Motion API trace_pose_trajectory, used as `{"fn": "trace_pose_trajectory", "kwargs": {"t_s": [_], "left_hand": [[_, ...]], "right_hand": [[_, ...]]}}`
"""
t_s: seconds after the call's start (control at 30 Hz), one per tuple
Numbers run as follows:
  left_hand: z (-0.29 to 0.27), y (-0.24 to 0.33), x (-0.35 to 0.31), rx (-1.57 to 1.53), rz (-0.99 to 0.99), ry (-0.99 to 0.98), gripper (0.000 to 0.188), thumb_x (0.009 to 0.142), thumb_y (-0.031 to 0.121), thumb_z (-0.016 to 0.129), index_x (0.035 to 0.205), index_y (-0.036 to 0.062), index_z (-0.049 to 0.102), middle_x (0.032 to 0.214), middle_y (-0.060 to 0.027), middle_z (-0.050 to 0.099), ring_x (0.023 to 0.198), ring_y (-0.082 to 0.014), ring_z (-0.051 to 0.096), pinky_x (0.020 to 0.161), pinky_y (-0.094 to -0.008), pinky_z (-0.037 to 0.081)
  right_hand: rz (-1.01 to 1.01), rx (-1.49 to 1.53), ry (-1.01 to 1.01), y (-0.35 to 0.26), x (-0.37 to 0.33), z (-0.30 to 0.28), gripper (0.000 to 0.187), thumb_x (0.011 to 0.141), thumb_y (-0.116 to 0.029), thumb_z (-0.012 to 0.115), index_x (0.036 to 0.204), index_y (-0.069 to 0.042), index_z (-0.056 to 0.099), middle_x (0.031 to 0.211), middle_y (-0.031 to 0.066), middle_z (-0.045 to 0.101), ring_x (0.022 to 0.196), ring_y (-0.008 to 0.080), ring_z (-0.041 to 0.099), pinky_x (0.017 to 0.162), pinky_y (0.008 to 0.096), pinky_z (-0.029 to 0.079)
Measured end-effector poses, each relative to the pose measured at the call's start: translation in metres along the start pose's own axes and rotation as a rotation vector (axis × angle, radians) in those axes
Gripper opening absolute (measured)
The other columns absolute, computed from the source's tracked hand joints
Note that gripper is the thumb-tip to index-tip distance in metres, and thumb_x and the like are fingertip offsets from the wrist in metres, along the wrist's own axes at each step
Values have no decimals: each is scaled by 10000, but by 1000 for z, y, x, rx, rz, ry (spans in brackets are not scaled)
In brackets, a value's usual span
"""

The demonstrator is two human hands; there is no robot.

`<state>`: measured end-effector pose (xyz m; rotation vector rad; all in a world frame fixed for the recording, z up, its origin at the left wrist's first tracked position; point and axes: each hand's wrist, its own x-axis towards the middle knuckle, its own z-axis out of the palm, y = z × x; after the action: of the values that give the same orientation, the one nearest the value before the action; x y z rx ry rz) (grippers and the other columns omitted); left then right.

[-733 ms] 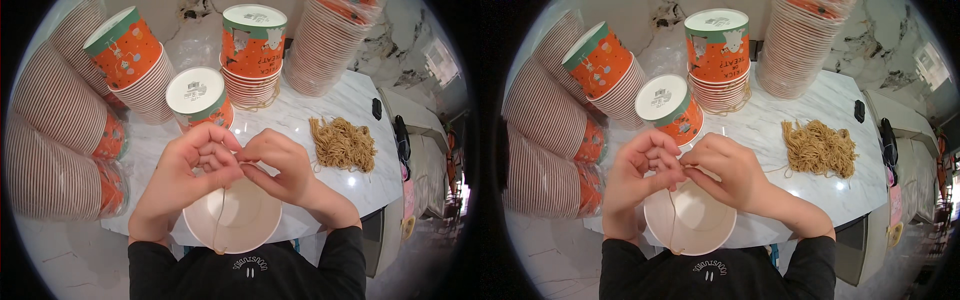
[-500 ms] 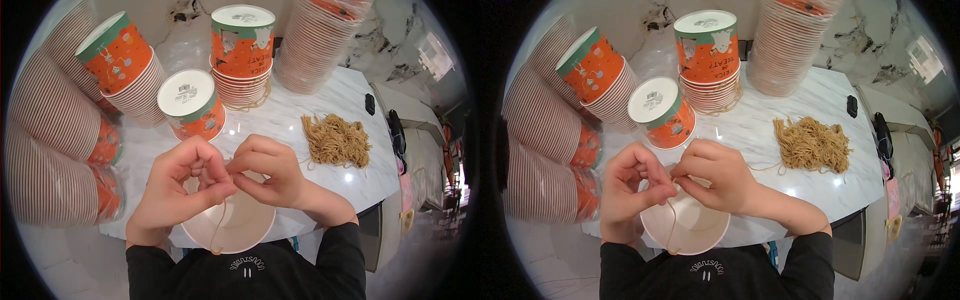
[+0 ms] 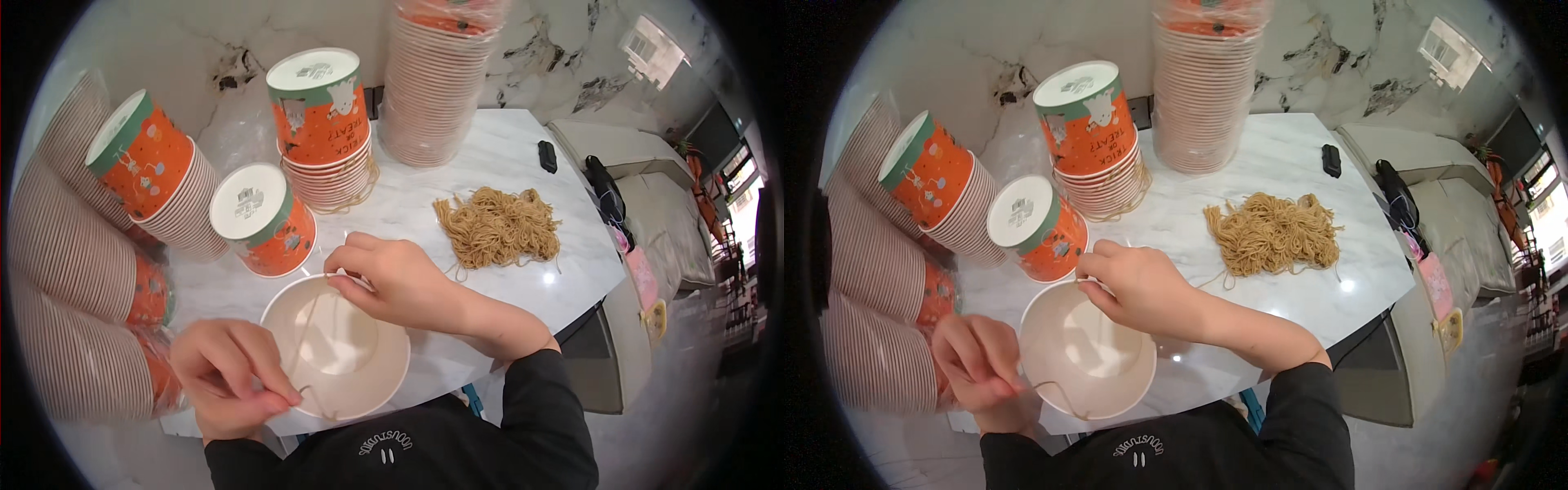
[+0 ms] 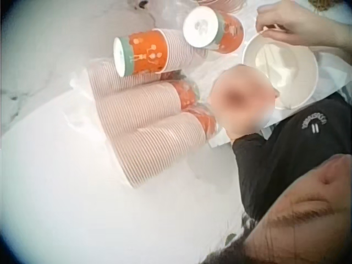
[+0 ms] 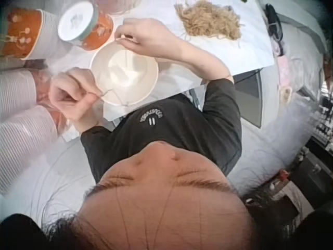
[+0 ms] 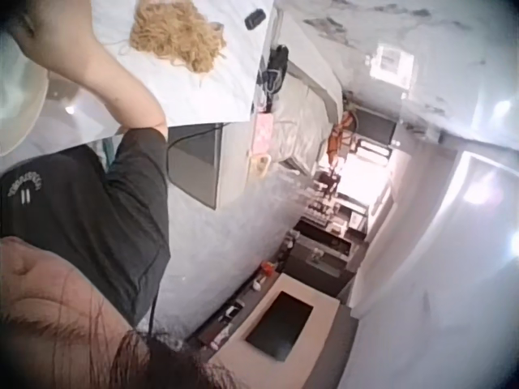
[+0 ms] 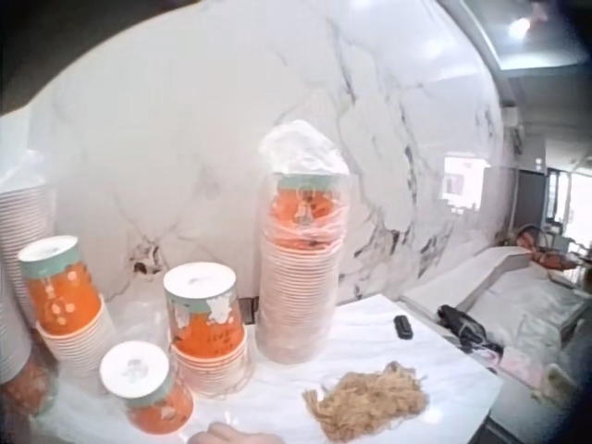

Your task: Manually tying thin strings onto the rims of decorated paper cups for packaging.

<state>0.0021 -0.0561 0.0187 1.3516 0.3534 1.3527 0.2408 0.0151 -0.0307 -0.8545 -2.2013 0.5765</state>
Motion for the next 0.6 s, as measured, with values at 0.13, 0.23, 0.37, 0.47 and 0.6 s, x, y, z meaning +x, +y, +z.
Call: {"fn": "trace_pose_trajectory", "kwargs": {"t_s": [0.13, 0.23, 0.37, 0.47, 0.6], "left_hand": [[4, 6, 3, 203, 31, -397, 240, 725, -59, 864, 775, 76, 673, 835, -110, 766, 650, -189, 714, 544, -273, 517], [11, 6, 10, 208, 36, -616, 176, 771, -18, 850, 874, 69, 738, 886, -66, 773, 684, -197, 721, 563, -288, 520], [20, 15, -1, 403, 68, -763, 173, 805, 34, 827, 961, 59, 755, 939, -37, 776, 771, -185, 739, 641, -281, 550], [27, 15, -8, 788, 86, -737, 347, 773, 135, 881, 1064, 45, 714, 1133, -164, 758, 852, -272, 750, 707, -335, 576], [31, 6, -9, 1193, -115, -741, 656, 863, 330, 803, 1386, 25, 553, 1518, -282, 469, 1185, -410, 626, 1002, -456, 507]], "right_hand": [[268, 64, -191, -12, 3, -33, 118, 947, -154, 655, 1022, -65, 633, 669, 77, 585, 571, 249, 587, 563, 395, 460], [280, 108, -172, -4, -6, -62, 130, 928, -142, 652, 1018, -57, 613, 602, 36, 537, 533, 169, 539, 532, 342, 420], [165, 26, 101, -6, -1, -84, 112, 961, -126, 650, 1027, -45, 608, 688, 12, 574, 567, 84, 546, 507, 273, 428], [346, 236, 336, -15, -7, -115, 107, 1010, -81, 632, 1085, -28, 577, 965, 3, 620, 724, 46, 634, 580, 226, 523], [77, 208, 742, -16, 1, -145, 148, 994, -79, 678, 1060, -12, 565, 966, 35, 636, 780, 107, 703, 634, 247, 576]]}}
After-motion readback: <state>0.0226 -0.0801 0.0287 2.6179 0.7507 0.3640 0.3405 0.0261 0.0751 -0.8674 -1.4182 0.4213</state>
